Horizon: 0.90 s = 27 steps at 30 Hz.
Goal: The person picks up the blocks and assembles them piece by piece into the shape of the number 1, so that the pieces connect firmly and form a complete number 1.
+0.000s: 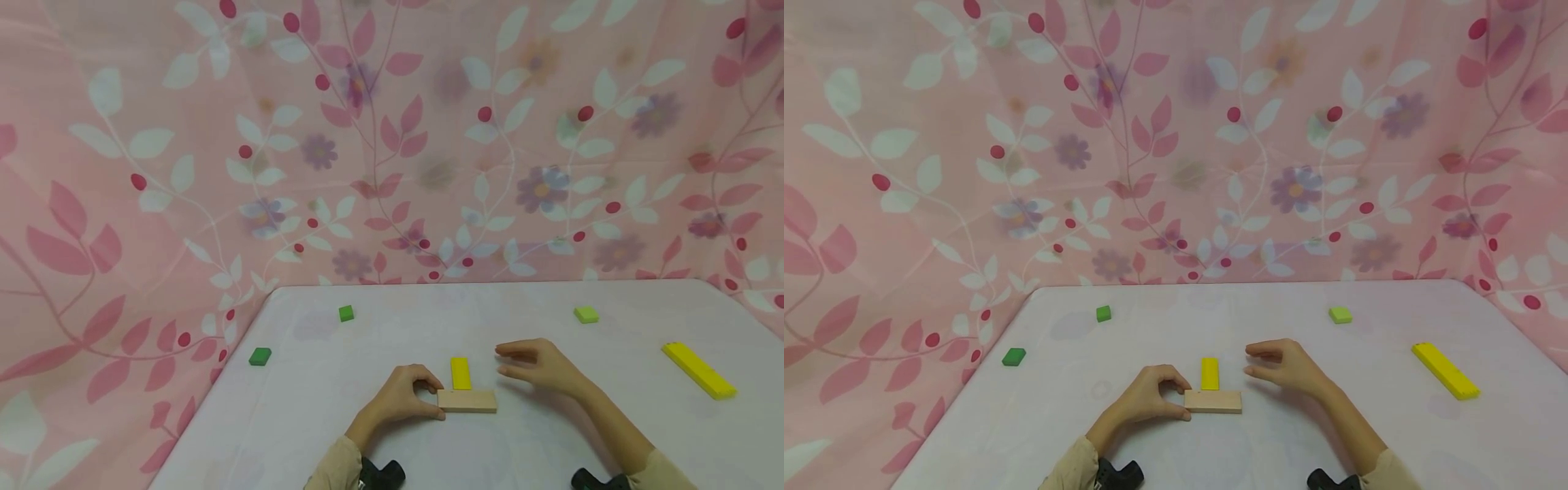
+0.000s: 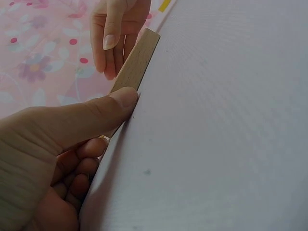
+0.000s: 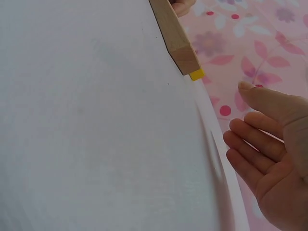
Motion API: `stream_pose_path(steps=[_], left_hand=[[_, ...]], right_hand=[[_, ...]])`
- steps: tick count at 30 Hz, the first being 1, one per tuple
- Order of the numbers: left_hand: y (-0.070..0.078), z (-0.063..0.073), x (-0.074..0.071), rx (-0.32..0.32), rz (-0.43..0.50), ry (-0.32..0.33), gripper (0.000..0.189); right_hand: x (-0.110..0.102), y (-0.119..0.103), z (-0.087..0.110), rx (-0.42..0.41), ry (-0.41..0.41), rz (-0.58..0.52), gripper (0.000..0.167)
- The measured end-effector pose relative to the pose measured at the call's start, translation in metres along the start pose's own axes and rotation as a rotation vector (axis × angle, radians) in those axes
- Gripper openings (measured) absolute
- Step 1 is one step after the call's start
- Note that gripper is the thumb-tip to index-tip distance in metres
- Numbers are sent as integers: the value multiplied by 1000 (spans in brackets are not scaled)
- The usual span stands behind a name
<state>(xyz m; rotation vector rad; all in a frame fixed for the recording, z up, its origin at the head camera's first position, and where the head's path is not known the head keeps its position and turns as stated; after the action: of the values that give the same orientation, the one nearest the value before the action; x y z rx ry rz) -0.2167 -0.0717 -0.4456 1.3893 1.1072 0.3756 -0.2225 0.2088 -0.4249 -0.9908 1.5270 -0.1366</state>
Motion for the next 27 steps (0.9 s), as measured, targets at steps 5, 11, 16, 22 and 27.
stream_pose_path(steps=[5,11,16,22,27], left_hand=[[-1,0,0,-5,23,-1,34],[0,0,0,-8,25,0,34],[0,0,-1,-14,28,2,35],[-1,0,0,-16,22,6,35],[-2,0,0,-9,19,7,35]], right_hand=[[-10,3,8,21,14,4,42],[-21,12,18,64,59,31,41],[-30,17,25,73,78,45,40],[-39,21,32,56,109,42,37],[-45,24,37,55,122,38,36]])
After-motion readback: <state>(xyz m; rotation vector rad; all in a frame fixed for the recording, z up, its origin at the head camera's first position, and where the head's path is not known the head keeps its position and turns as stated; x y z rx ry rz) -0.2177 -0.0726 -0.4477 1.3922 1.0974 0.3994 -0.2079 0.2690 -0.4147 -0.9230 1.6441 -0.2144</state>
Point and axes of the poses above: each hand's wrist, its own z-axis away from the middle knuckle, its own x-axis out of the palm, y = z × x, the point moved 2 cm from there along -z, towards the middle knuckle, and after that the axes turned 13 degrees about z, right-handed, at the moved point
